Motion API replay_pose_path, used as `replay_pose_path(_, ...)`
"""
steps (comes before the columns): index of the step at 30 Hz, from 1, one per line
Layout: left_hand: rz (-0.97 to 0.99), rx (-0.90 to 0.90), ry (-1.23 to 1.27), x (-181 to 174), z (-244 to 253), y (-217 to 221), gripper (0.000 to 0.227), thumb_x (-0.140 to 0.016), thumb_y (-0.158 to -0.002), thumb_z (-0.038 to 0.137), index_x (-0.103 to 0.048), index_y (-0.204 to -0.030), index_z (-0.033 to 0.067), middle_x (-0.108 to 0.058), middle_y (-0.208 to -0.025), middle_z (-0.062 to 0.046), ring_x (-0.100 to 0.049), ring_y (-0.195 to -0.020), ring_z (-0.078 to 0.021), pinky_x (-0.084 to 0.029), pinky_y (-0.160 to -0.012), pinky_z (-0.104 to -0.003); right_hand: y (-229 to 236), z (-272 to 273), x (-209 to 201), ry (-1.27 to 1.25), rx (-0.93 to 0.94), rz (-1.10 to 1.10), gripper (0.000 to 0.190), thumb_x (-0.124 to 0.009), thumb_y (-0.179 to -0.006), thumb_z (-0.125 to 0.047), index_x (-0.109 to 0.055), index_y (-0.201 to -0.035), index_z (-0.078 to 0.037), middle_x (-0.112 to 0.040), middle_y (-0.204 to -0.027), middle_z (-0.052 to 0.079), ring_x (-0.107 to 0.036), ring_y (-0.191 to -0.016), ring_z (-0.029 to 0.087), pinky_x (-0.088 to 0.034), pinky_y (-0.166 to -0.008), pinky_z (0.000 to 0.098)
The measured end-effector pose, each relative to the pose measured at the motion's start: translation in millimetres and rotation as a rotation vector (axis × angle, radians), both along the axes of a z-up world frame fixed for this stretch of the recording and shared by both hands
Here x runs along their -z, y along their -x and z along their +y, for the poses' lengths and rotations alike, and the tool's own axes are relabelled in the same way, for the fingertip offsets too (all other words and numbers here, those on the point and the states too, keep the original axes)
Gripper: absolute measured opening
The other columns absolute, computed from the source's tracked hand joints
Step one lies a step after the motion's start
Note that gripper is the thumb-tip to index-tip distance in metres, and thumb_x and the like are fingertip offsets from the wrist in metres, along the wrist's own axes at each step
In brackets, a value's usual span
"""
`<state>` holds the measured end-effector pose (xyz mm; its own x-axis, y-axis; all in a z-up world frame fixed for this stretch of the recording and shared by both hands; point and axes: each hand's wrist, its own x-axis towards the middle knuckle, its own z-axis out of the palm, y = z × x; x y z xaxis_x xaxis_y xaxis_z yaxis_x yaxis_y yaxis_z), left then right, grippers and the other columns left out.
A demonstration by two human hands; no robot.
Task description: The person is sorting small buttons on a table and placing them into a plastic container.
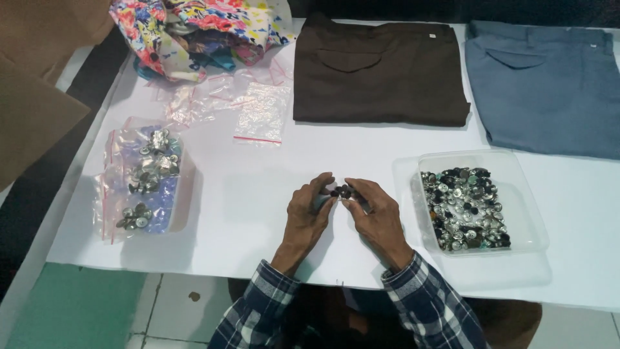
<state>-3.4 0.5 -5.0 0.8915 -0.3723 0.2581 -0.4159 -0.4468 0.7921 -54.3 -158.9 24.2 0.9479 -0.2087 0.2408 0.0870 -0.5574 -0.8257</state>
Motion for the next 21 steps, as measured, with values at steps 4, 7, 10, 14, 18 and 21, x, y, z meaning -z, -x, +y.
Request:
replay_pose_path(4, 0.041, 0.031, 0.016, 1, 1, -1, 0.045, -0.063, -0.096, 0.02, -0.049, -0.139, 0.0178, -0.07, -0.12, -0.002, -0.068, -0.108, -0.0205, -0.046, -0.104, -0.038, 0, -3, 4, 0.007, 0.0, -0.011, 0.039, -0.075, -0.087, -0.01, -0.068, -0.126, -0.008, -0.073, -0.112, 0.016, -0.073, -0.098, 0.035, -0.062, -0.085, 0.0456)
replay_pose_path(7, 0.034, 0.034, -0.006, 7, -1, -3, 0.045, -0.061, -0.097, 0.022, -0.048, -0.139, 0.0183, -0.069, -0.119, -0.002, -0.068, -0.108, -0.02, -0.046, -0.104, -0.037, -1, -3, 5, 0.025, -0.006, -0.008, 0.038, -0.074, -0.088, -0.012, -0.069, -0.126, -0.009, -0.073, -0.112, 0.016, -0.073, -0.098, 0.035, -0.062, -0.085, 0.0454)
replay_pose_path(10, 0.031, 0.05, -0.007, 16, -3, -7, 0.043, -0.062, -0.096, 0.018, -0.051, -0.138, 0.0206, -0.07, -0.115, 0.0, -0.068, -0.107, -0.0195, -0.047, -0.103, -0.036, -1, -1, 4, 0.025, 0.0, 0.009, 0.033, -0.072, -0.09, -0.012, -0.07, -0.123, -0.008, -0.074, -0.109, 0.014, -0.074, -0.096, 0.031, -0.062, -0.081, 0.0412)
replay_pose_path(14, 0.004, 0.043, -0.061, 13, -3, -6, 0.044, -0.064, -0.095, 0.019, -0.05, -0.137, 0.021, -0.07, -0.114, 0.0, -0.068, -0.106, -0.0192, -0.048, -0.103, -0.036, -3, -3, 11, 0.036, -0.001, -0.018, 0.032, -0.072, -0.09, -0.01, -0.07, -0.122, -0.006, -0.074, -0.108, 0.015, -0.074, -0.095, 0.032, -0.062, -0.081, 0.0423)
replay_pose_path(18, -0.043, 0.016, -0.094, 6, 0, -5, 0.046, -0.066, -0.095, 0.023, -0.05, -0.137, 0.0199, -0.071, -0.115, -0.001, -0.069, -0.106, -0.021, -0.05, -0.101, -0.038, -1, -4, 12, 0.042, 0.001, -0.056, 0.033, -0.073, -0.09, -0.011, -0.069, -0.123, -0.007, -0.072, -0.109, 0.014, -0.073, -0.097, 0.031, -0.063, -0.081, 0.0416)
replay_pose_path(21, -0.117, -0.035, 0.065, 6, -4, 0, 0.05, -0.076, -0.086, 0.019, -0.058, -0.133, 0.0151, -0.072, -0.114, -0.01, -0.071, -0.101, -0.029, -0.053, -0.096, -0.043, 4, 2, 5, 0.135, -0.006, -0.12, 0.037, -0.068, -0.092, -0.007, -0.064, -0.128, -0.004, -0.067, -0.119, 0.018, -0.071, -0.102, 0.035, -0.065, -0.082, 0.0396)
